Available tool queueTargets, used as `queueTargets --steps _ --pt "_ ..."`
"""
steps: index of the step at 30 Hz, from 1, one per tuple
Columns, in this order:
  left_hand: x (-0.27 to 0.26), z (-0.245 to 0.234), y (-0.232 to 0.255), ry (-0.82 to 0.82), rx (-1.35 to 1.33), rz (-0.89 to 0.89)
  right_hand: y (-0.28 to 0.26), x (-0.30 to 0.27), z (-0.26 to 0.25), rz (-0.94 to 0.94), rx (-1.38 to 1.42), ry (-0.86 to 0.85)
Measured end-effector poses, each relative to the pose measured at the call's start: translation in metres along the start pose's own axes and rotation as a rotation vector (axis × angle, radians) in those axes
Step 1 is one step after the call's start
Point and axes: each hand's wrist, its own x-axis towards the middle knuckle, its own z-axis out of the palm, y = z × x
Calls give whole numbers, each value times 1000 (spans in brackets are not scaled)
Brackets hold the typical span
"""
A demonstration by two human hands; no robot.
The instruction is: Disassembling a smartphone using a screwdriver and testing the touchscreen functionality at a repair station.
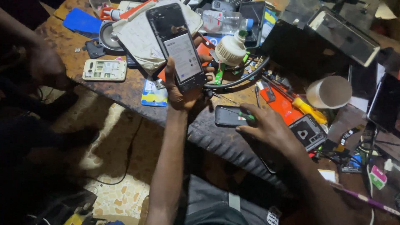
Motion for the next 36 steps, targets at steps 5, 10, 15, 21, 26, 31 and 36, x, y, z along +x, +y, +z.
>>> queueTargets --steps 5,10,15,21,26,31,36 --pt "-1 4 0 13 18 -6 -10 -9 -6 54 62 -47" --pt "0 5 0 31 -7 -3 -21 -13 -10 149 108 -88" --pt "1 4 1 9 -33 -22 -3 -8 12 -37 -2 5" --pt "0 5 1 24 -37 -33 0 -14 -23 157 101 35" --pt "3 12 -2 23 40 -29 29 -25 -57 170 187 305" --pt "1 4 -3 29 70 -37 33 -33 -70 202 177 329" --pt "0 8 -5 58 -4 -11 35 -38 -75 224 150 395"
